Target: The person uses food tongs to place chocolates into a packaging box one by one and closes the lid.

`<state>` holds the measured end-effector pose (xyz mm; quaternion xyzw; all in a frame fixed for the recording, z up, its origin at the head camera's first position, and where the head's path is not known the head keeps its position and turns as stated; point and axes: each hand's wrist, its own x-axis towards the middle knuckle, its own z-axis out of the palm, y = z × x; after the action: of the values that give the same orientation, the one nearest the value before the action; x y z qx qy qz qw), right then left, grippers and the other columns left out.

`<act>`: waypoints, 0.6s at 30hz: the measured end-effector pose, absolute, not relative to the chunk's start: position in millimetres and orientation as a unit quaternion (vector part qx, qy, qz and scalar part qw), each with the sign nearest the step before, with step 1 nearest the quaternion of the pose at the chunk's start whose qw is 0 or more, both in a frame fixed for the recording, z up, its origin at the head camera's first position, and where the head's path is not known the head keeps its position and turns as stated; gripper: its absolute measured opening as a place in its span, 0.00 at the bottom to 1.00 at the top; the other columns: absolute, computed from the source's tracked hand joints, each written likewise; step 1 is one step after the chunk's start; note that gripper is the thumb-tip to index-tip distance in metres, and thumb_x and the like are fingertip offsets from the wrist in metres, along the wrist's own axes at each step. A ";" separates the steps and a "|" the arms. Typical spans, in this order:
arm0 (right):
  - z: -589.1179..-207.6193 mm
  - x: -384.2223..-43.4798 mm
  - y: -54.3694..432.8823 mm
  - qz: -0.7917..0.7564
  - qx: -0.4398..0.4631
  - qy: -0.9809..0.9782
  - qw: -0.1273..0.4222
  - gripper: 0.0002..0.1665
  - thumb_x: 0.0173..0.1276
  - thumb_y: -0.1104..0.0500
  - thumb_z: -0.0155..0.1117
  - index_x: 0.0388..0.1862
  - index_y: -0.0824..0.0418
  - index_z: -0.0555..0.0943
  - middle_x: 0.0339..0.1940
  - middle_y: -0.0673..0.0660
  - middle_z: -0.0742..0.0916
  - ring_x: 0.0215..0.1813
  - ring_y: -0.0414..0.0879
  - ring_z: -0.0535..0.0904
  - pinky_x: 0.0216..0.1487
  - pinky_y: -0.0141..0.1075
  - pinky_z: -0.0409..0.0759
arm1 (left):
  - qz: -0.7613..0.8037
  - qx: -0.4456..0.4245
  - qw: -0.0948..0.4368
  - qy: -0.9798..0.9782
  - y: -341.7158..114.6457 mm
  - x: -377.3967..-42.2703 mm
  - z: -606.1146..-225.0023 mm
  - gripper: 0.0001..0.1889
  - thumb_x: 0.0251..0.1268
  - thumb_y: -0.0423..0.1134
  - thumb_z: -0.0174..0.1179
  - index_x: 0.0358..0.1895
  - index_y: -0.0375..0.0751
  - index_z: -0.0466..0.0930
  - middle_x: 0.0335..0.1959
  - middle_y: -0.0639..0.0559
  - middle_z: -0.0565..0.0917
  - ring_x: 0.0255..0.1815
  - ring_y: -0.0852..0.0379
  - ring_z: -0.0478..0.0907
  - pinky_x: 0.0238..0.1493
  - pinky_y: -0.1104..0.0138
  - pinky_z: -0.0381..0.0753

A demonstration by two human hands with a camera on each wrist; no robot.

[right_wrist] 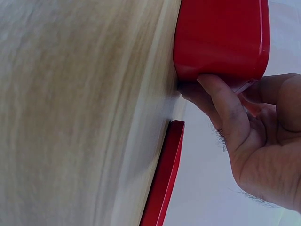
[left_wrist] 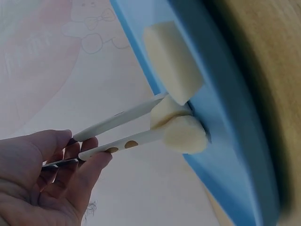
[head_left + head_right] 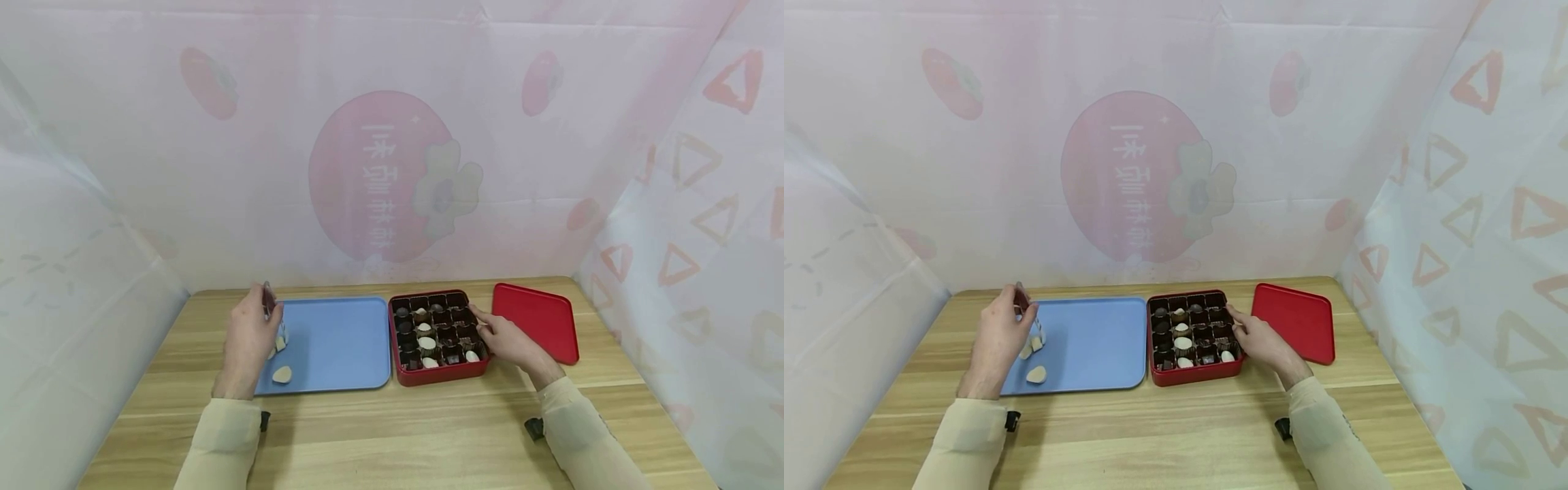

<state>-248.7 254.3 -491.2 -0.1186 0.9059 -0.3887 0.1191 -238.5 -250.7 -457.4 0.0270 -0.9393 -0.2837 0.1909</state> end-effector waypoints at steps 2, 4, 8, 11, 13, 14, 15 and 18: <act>-491.2 -248.9 254.3 -0.387 -0.120 0.906 0.119 0.37 0.95 0.64 0.52 0.97 0.64 0.60 0.40 0.60 0.83 0.22 0.39 0.61 0.23 0.29 0.65 | -0.284 0.023 0.188 -0.940 -250.4 -239.1 -457.4 0.08 0.89 0.32 0.65 0.58 0.30 0.79 0.49 0.31 0.90 0.49 0.33 0.92 0.43 0.46 0.98; -491.2 -249.0 254.3 -0.385 -0.120 0.907 0.118 0.37 0.95 0.64 0.52 0.97 0.64 0.60 0.39 0.58 0.83 0.22 0.39 0.61 0.23 0.29 0.65 | -0.287 0.019 0.183 -0.940 -249.6 -239.4 -457.4 0.08 0.90 0.32 0.64 0.58 0.29 0.78 0.49 0.30 0.90 0.49 0.33 0.92 0.43 0.45 0.98; -490.7 -249.1 254.4 -0.384 -0.122 0.908 0.119 0.37 0.95 0.64 0.52 0.97 0.64 0.60 0.34 0.54 0.77 0.22 0.39 0.61 0.23 0.29 0.65 | -0.298 0.001 0.175 -0.938 -244.6 -240.1 -457.3 0.09 0.91 0.32 0.63 0.59 0.29 0.78 0.52 0.28 0.90 0.54 0.28 0.92 0.51 0.41 1.00; -490.4 -249.2 254.5 -0.383 -0.123 0.908 0.117 0.37 0.95 0.64 0.53 0.97 0.64 0.60 0.32 0.52 0.75 0.22 0.39 0.61 0.23 0.29 0.65 | -0.307 -0.019 0.177 -0.935 -236.3 -240.3 -455.3 0.09 0.91 0.32 0.62 0.60 0.29 0.78 0.55 0.27 0.90 0.60 0.25 0.92 0.58 0.38 1.00; -490.4 -249.2 254.6 -0.382 -0.123 0.908 0.116 0.37 0.95 0.64 0.53 0.97 0.64 0.61 0.32 0.52 0.75 0.22 0.39 0.61 0.23 0.29 0.65 | -0.313 -0.033 0.182 -0.932 -229.2 -241.2 -454.2 0.08 0.91 0.32 0.62 0.59 0.30 0.78 0.55 0.27 0.90 0.62 0.24 0.92 0.61 0.37 0.99; -490.4 -249.2 254.6 -0.382 -0.124 0.909 0.116 0.37 0.95 0.64 0.53 0.97 0.64 0.61 0.33 0.52 0.76 0.22 0.39 0.61 0.23 0.29 0.65 | -0.316 -0.039 0.186 -0.929 -224.9 -241.8 -453.7 0.08 0.91 0.32 0.63 0.59 0.30 0.78 0.55 0.28 0.91 0.62 0.25 0.92 0.61 0.37 0.99; -490.4 -249.2 254.7 -0.382 -0.124 0.909 0.116 0.37 0.95 0.64 0.53 0.97 0.64 0.61 0.33 0.52 0.77 0.21 0.39 0.60 0.23 0.29 0.65 | -0.320 -0.045 0.190 -0.927 -220.4 -241.9 -453.0 0.07 0.91 0.31 0.63 0.58 0.31 0.78 0.54 0.28 0.91 0.62 0.25 0.92 0.62 0.36 0.99; -490.8 -249.4 254.7 -0.383 -0.124 0.908 0.118 0.37 0.95 0.64 0.53 0.97 0.64 0.61 0.34 0.53 0.77 0.21 0.39 0.60 0.23 0.29 0.65 | -0.329 -0.061 0.201 -0.921 -206.8 -243.3 -452.5 0.06 0.91 0.31 0.64 0.56 0.32 0.78 0.52 0.31 0.91 0.61 0.27 0.92 0.61 0.37 0.98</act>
<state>-249.4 254.7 -490.8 -0.1241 0.9077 -0.3832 0.1175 -243.3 -206.8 -452.5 -0.0609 -0.9208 -0.3289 0.2008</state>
